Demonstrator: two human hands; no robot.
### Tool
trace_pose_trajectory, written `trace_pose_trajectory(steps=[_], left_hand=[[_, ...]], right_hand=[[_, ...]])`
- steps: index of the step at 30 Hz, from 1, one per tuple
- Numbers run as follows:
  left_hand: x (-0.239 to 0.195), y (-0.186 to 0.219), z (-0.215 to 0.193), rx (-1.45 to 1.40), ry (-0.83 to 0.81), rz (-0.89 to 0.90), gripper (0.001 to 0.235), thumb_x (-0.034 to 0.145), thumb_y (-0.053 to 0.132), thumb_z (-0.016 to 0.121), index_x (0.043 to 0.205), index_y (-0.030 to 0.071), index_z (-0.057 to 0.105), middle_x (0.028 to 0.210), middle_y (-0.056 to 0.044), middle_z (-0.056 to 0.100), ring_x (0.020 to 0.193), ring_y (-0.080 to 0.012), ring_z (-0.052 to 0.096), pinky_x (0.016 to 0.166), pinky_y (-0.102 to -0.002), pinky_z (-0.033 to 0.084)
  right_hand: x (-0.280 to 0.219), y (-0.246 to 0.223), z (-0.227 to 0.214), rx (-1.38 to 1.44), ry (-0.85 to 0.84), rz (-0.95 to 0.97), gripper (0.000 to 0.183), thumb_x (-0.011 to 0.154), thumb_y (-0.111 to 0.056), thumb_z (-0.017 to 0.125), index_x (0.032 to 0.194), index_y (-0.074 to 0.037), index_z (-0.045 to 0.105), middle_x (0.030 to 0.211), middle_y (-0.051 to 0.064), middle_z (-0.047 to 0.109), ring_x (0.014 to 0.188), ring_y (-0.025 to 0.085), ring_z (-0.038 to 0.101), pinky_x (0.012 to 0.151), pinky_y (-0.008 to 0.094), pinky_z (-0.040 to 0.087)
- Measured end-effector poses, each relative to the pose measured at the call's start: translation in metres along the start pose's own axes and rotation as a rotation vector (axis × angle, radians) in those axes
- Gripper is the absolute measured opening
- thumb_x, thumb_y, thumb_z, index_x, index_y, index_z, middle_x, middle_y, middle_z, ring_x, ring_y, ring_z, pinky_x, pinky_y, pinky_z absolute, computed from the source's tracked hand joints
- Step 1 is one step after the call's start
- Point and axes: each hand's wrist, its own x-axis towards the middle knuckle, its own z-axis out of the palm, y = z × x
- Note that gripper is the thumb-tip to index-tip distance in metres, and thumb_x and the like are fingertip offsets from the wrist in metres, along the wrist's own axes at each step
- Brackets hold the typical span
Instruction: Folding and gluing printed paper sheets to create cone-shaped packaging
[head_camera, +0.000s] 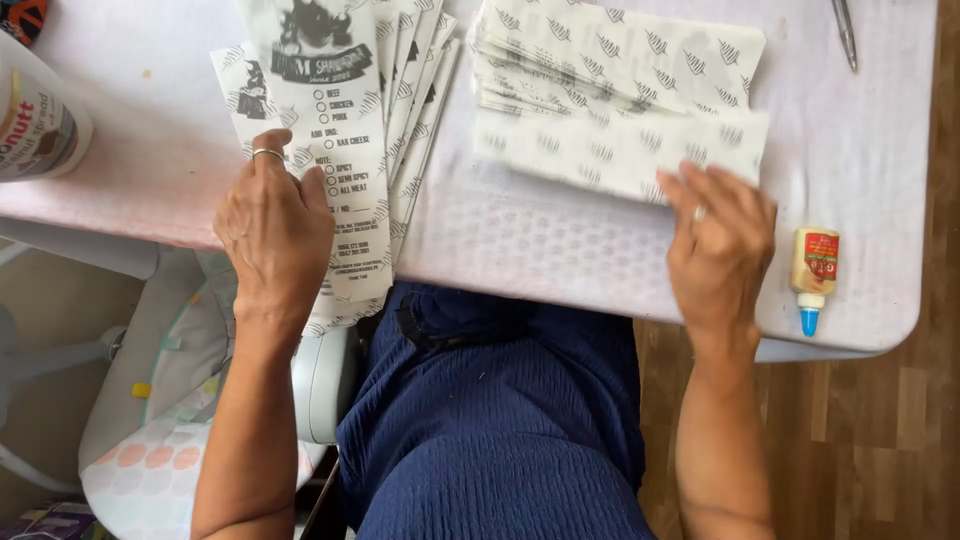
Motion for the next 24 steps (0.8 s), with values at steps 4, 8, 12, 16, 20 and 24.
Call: trace_pose_trajectory(steps=[4,8,12,16,20,24], left_hand=[[0.003,0.014,0.014,0.349,0.077,0.087,0.026,0.092,0.012,0.081,0.116,0.004,0.073,0.096,-0.009,0.061,0.084,-0.0226,0.063,0.067,-0.033,0.050],[-0.003,0.068,0.037,-0.180,0.151,0.543,0.016,0.099,-0.009,0.059,0.114,-0.011,0.065,0.114,-0.027,0.062,0.096,-0.0402,0.062,0.076,-0.046,0.055],[-0.010,0.108,0.064,-0.406,-0.211,0.888,0.028,0.102,0.017,0.069,0.124,0.000,0.069,0.141,-0.023,0.062,0.132,-0.0417,0.058,0.114,-0.053,0.044],[0.000,0.112,0.072,-0.294,-0.279,0.930,0.027,0.092,0.027,0.077,0.110,0.008,0.073,0.128,-0.009,0.070,0.113,-0.0282,0.062,0.081,-0.042,0.053],[0.013,0.113,0.064,-0.353,-0.355,0.892,0.026,0.090,0.030,0.079,0.106,0.010,0.080,0.122,-0.006,0.075,0.105,-0.0253,0.065,0.066,-0.042,0.055],[0.016,0.116,0.061,-0.419,-0.390,0.869,0.019,0.100,0.020,0.070,0.088,0.009,0.079,0.111,-0.006,0.080,0.101,-0.0308,0.074,0.061,-0.045,0.054]], right_hand=[[-0.036,-0.020,-0.031,0.092,-0.160,0.058,0.023,0.103,-0.002,0.071,0.122,-0.010,0.081,0.125,0.011,0.077,0.123,0.037,0.068,0.105,0.047,0.048],[-0.052,0.022,-0.057,0.259,-0.119,0.187,0.036,0.102,0.010,0.069,0.137,0.008,0.069,0.144,0.025,0.063,0.137,0.040,0.057,0.119,0.048,0.045],[-0.100,0.111,-0.059,-0.216,-0.179,0.448,0.051,0.101,-0.015,0.088,0.142,0.012,0.076,0.118,0.030,0.064,0.103,0.048,0.053,0.097,0.053,0.042],[-0.088,0.107,-0.065,0.058,-0.285,0.740,0.056,0.102,-0.023,0.082,0.147,0.007,0.067,0.105,0.013,0.064,0.076,0.021,0.061,0.084,0.037,0.051],[-0.098,0.110,-0.063,0.634,0.091,0.996,0.025,0.101,-0.009,0.086,0.120,-0.002,0.070,0.092,0.008,0.068,0.080,0.015,0.069,0.061,0.029,0.058],[-0.088,0.077,-0.088,1.030,0.368,0.981,0.036,0.105,-0.013,0.081,0.125,-0.011,0.050,0.109,0.015,0.064,0.098,0.030,0.072,0.083,0.042,0.070]])
